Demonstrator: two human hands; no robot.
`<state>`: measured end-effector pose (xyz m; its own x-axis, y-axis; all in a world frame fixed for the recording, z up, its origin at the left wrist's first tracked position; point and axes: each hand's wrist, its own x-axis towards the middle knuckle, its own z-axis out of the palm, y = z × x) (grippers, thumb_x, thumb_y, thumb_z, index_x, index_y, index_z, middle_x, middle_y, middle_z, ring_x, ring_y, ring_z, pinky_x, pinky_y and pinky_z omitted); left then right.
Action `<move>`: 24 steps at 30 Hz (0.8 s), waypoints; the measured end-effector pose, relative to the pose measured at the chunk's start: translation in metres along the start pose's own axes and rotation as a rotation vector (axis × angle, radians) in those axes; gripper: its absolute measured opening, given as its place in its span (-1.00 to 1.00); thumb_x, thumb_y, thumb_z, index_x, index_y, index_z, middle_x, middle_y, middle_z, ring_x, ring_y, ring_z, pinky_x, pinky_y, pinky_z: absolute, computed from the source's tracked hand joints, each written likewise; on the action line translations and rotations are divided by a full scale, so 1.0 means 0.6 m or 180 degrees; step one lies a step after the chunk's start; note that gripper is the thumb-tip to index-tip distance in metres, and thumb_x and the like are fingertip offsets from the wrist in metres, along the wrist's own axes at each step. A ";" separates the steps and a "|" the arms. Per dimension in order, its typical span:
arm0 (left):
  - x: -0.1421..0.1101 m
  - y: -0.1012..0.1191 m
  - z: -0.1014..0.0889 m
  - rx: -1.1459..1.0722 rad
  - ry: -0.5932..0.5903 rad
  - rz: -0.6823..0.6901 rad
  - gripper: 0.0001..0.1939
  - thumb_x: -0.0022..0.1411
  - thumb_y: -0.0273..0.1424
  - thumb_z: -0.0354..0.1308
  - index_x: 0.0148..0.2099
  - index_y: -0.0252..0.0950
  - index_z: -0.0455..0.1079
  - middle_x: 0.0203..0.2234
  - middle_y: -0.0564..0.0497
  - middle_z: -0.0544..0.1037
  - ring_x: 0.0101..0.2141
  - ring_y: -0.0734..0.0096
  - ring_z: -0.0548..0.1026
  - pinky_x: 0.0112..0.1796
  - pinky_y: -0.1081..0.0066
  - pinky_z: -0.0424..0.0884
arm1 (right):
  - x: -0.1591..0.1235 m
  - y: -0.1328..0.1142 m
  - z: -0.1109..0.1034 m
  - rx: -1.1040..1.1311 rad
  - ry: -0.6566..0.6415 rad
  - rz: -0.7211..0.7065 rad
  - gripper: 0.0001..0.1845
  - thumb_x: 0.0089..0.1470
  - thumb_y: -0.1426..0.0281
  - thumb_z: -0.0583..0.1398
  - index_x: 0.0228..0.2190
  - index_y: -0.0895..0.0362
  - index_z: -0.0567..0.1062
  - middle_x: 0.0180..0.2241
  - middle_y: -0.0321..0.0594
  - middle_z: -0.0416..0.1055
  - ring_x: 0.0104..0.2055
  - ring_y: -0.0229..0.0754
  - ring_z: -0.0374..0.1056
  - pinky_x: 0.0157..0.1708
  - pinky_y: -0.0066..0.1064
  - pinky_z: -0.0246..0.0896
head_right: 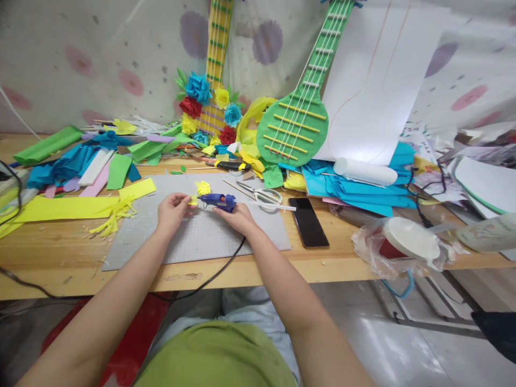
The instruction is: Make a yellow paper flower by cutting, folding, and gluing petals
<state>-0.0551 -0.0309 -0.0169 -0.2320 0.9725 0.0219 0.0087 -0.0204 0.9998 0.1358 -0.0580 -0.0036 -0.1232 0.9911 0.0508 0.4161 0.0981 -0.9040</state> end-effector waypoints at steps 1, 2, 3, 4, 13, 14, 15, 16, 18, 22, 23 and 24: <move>-0.001 0.001 0.000 0.0005 -0.0010 -0.0004 -0.79 -0.06 -0.34 0.18 -0.37 -0.34 0.29 -0.57 0.04 0.46 -0.54 0.39 0.51 -0.64 0.51 0.39 | 0.000 0.001 0.000 0.0001 0.0004 -0.0003 -0.51 -0.14 0.09 0.19 -0.21 0.13 0.50 -0.61 -0.32 0.37 -0.49 -0.27 0.28 -0.41 -0.47 0.18; -0.002 0.002 0.000 0.0006 -0.0025 -0.0004 -0.79 -0.07 -0.33 0.18 -0.37 -0.34 0.29 -0.57 0.04 0.46 -0.54 0.39 0.51 -0.64 0.52 0.39 | 0.000 0.001 0.001 0.0003 0.0013 -0.0007 -0.51 -0.14 0.09 0.19 -0.21 0.12 0.51 -0.61 -0.32 0.36 -0.50 -0.27 0.28 -0.42 -0.47 0.18; -0.002 0.003 0.001 0.0008 -0.0041 -0.0002 -0.78 -0.07 -0.33 0.18 -0.37 -0.34 0.30 -0.58 0.04 0.46 -0.54 0.39 0.51 -0.64 0.52 0.38 | 0.000 0.002 0.001 0.0007 0.0019 -0.0008 -0.52 -0.14 0.09 0.19 -0.21 0.12 0.51 -0.62 -0.32 0.36 -0.50 -0.26 0.28 -0.42 -0.47 0.18; -0.003 0.004 0.001 0.0012 -0.0055 0.0000 -0.78 -0.07 -0.33 0.19 -0.37 -0.34 0.30 -0.58 0.04 0.46 -0.54 0.39 0.51 -0.64 0.52 0.38 | 0.000 0.002 0.002 0.0010 0.0026 -0.0008 -0.52 -0.14 0.09 0.19 -0.22 0.12 0.51 -0.63 -0.32 0.35 -0.51 -0.26 0.28 -0.43 -0.47 0.18; -0.002 0.004 0.000 0.0006 -0.0075 -0.0020 -0.77 -0.08 -0.31 0.19 -0.37 -0.34 0.29 -0.55 0.02 0.47 -0.54 0.39 0.50 -0.64 0.51 0.37 | 0.003 0.003 0.003 0.0084 0.0138 0.0020 -0.55 -0.14 0.09 0.19 -0.27 0.13 0.52 -0.63 -0.30 0.35 -0.49 -0.24 0.28 -0.43 -0.46 0.19; -0.002 0.004 0.000 0.0002 -0.0067 -0.0028 -0.77 -0.08 -0.31 0.19 -0.38 -0.34 0.29 -0.56 0.02 0.47 -0.54 0.39 0.50 -0.64 0.51 0.37 | 0.003 0.003 0.003 0.0085 0.0121 0.0009 -0.55 -0.14 0.09 0.19 -0.26 0.12 0.52 -0.62 -0.31 0.35 -0.49 -0.25 0.28 -0.43 -0.46 0.19; -0.003 0.005 0.000 -0.0003 -0.0062 -0.0033 -0.76 -0.08 -0.31 0.19 -0.38 -0.34 0.29 -0.56 0.03 0.47 -0.54 0.39 0.50 -0.64 0.51 0.37 | 0.002 0.003 0.003 0.0081 0.0104 -0.0004 -0.56 -0.13 0.10 0.19 -0.25 0.12 0.52 -0.62 -0.31 0.35 -0.49 -0.26 0.28 -0.42 -0.46 0.19; -0.003 0.006 0.000 -0.0007 -0.0060 -0.0037 -0.76 -0.09 -0.31 0.19 -0.38 -0.34 0.29 -0.56 0.03 0.47 -0.55 0.39 0.50 -0.64 0.52 0.37 | 0.002 0.003 0.002 0.0075 0.0091 -0.0014 -0.56 -0.13 0.10 0.19 -0.25 0.11 0.52 -0.62 -0.32 0.35 -0.50 -0.27 0.27 -0.42 -0.47 0.19; -0.004 0.007 0.001 -0.0009 -0.0076 -0.0047 -0.75 -0.10 -0.31 0.20 -0.38 -0.35 0.29 -0.55 0.02 0.47 -0.55 0.40 0.50 -0.65 0.52 0.37 | 0.002 0.003 0.002 0.0061 0.0080 -0.0018 -0.56 -0.13 0.11 0.19 -0.26 0.12 0.52 -0.62 -0.33 0.35 -0.50 -0.28 0.27 -0.43 -0.47 0.18; -0.006 0.008 0.000 -0.0013 -0.0200 0.0005 -0.73 -0.10 -0.30 0.19 -0.35 -0.33 0.27 -0.54 0.04 0.46 -0.57 0.42 0.49 -0.65 0.53 0.37 | 0.003 0.003 0.003 0.0059 0.0128 0.0051 -0.55 -0.15 0.08 0.19 -0.28 0.13 0.52 -0.64 -0.33 0.35 -0.51 -0.27 0.27 -0.45 -0.47 0.18; -0.006 0.008 0.000 -0.0029 -0.0218 0.0045 -0.72 -0.09 -0.30 0.18 -0.32 -0.32 0.26 -0.55 0.06 0.45 -0.57 0.42 0.49 -0.65 0.53 0.37 | 0.004 0.004 0.004 0.0063 0.0153 0.0078 -0.54 -0.15 0.07 0.19 -0.29 0.13 0.52 -0.65 -0.33 0.34 -0.52 -0.26 0.27 -0.45 -0.47 0.18; -0.006 0.008 -0.001 -0.0058 -0.0220 0.0087 -0.71 -0.09 -0.31 0.17 -0.29 -0.30 0.24 -0.55 0.08 0.45 -0.58 0.42 0.49 -0.65 0.53 0.37 | 0.005 0.004 0.004 0.0067 0.0183 0.0109 -0.54 -0.16 0.06 0.20 -0.29 0.13 0.52 -0.66 -0.33 0.34 -0.53 -0.27 0.26 -0.47 -0.46 0.17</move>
<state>-0.0546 -0.0349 -0.0123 -0.1643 0.9852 0.0495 -0.0037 -0.0508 0.9987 0.1345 -0.0553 -0.0068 -0.0569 0.9974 0.0434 0.4002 0.0626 -0.9143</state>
